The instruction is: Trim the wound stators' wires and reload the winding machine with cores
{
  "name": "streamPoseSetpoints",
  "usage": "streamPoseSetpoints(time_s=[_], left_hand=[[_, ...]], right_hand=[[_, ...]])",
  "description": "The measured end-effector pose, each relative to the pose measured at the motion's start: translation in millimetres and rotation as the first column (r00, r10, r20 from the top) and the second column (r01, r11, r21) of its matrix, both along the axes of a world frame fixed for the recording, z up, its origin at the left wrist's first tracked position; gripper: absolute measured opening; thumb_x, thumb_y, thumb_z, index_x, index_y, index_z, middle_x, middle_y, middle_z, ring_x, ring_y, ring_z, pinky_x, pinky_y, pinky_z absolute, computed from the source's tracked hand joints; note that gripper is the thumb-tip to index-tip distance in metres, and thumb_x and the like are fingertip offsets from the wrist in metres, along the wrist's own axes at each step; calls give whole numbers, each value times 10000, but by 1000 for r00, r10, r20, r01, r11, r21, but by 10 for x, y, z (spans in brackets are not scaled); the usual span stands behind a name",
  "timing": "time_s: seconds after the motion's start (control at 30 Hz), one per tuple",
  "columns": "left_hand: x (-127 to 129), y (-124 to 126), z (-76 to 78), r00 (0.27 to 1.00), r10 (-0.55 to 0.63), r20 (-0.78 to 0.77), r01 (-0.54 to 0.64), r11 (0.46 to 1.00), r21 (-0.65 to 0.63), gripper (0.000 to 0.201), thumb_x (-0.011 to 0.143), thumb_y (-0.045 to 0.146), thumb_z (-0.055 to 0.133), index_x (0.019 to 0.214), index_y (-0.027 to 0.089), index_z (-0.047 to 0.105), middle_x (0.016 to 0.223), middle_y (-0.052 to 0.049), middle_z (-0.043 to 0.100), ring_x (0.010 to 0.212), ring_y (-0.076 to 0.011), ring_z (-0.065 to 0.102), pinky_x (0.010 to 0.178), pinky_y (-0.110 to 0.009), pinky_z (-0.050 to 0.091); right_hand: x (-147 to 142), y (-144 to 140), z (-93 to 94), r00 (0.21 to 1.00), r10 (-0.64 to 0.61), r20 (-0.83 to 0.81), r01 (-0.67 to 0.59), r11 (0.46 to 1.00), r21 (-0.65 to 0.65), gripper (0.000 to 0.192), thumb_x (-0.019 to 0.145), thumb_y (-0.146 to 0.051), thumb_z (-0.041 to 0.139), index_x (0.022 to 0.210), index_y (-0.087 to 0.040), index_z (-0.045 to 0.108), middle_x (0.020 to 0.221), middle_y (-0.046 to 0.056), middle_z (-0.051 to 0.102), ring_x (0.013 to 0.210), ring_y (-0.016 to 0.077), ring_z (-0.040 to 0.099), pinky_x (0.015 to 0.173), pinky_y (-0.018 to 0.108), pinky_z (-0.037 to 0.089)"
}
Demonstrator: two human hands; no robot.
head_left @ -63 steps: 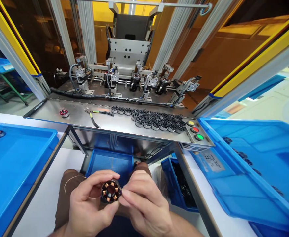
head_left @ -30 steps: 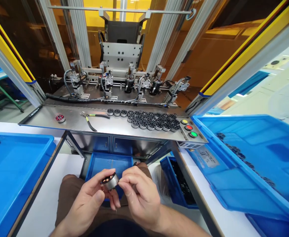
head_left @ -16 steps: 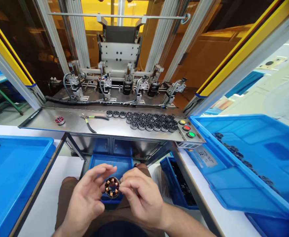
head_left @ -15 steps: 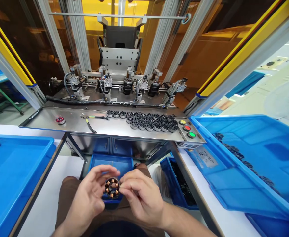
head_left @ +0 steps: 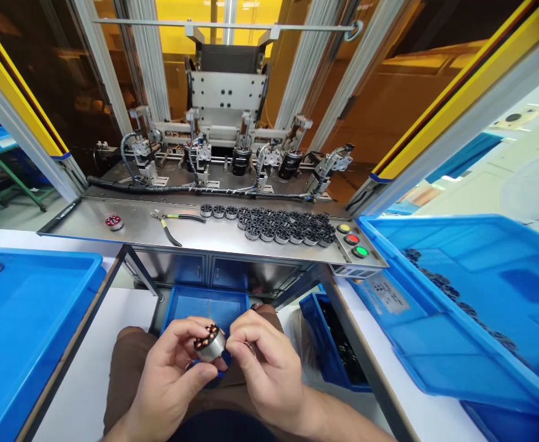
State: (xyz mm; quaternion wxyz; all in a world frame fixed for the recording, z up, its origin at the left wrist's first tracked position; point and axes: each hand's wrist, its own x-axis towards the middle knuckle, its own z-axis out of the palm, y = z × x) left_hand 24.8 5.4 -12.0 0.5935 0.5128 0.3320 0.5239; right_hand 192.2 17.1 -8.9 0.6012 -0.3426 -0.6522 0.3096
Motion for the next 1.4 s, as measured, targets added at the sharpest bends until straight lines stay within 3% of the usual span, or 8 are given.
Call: streamPoseSetpoints(time_s=[0.2, 0.43, 0.63, 0.77, 0.97, 1.07, 1.23, 1.4], left_hand=[[47, -53, -35, 949, 276, -153, -217, 923, 318, 518, 762, -9, 740, 1146, 316, 616, 1126, -26, 701, 1053, -168, 695, 864, -234, 601], [36, -65, -68, 923, 309, -230, -219, 912, 346, 569, 747, -19, 749, 1187, 313, 610, 1144, 0, 698, 1036, -137, 702, 906, -190, 580], [19, -91, -84, 940, 257, -226, -193, 944, 269, 553, 770, -10, 733, 1189, 328, 606, 1174, 4, 685, 1056, -133, 693, 920, -180, 565], [-21, -106, -78, 960, 188, -210, -143, 967, 210, 454, 854, 0, 628, 1163, 333, 615, 1258, -16, 655, 1177, -157, 644, 918, -194, 561], [-122, -30, -63, 998, -20, 67, 21, 1000, -22, 340, 831, 129, 734, 1106, 304, 637, 1136, -30, 726, 1262, -216, 597, 1082, -342, 468], [-120, 64, -29, 972, -83, 220, 127, 973, -193, 509, 710, 380, 854, 1154, 243, 648, 1125, -85, 720, 1184, -262, 636, 971, -316, 533], [-43, 144, 54, 904, -287, 317, 417, 753, -508, 477, 817, 569, 688, 957, 114, 707, 726, -78, 706, 554, -138, 679, 497, -186, 501], [-27, 109, 68, 930, -222, 293, 350, 779, -520, 432, 708, 410, 849, 1028, 144, 731, 741, -55, 728, 605, -141, 703, 530, -178, 532]], right_hand=[[-79, -5, -182, 895, 145, -422, -350, 815, -462, 314, 941, -364, 620, 698, -171, 573, 623, -37, 502, 540, 74, 457, 530, 210, 371], [-141, -30, -294, 786, 91, -611, -506, 662, -553, 371, 864, -435, 718, 675, -154, 568, 580, -43, 534, 456, 37, 406, 463, 176, 309], [-137, -31, -285, 794, 96, -601, -499, 668, -552, 366, 875, -426, 709, 676, -149, 575, 588, -41, 544, 461, 33, 413, 469, 171, 329], [-131, -22, -245, 868, 108, -485, -382, 768, -513, 302, 914, -368, 663, 712, -156, 591, 624, -41, 528, 484, 46, 452, 471, 177, 360], [-10, 69, -74, 997, 65, 34, -64, 997, -44, 166, 953, -183, 547, 804, -174, 619, 675, 11, 597, 617, 127, 571, 578, 258, 493], [84, 122, -8, 963, 42, 265, -110, 962, 249, 120, 961, -153, 516, 902, -161, 620, 742, 63, 665, 687, 157, 632, 596, 269, 537], [163, 188, 45, 930, 2, 367, -170, 889, 426, 129, 963, -111, 495, 921, -132, 615, 721, 73, 671, 674, 156, 645, 580, 254, 555], [184, 238, 82, 928, -3, 373, -229, 785, 576, 91, 902, -97, 534, 905, -87, 625, 667, 88, 643, 605, 175, 598, 532, 303, 557]])
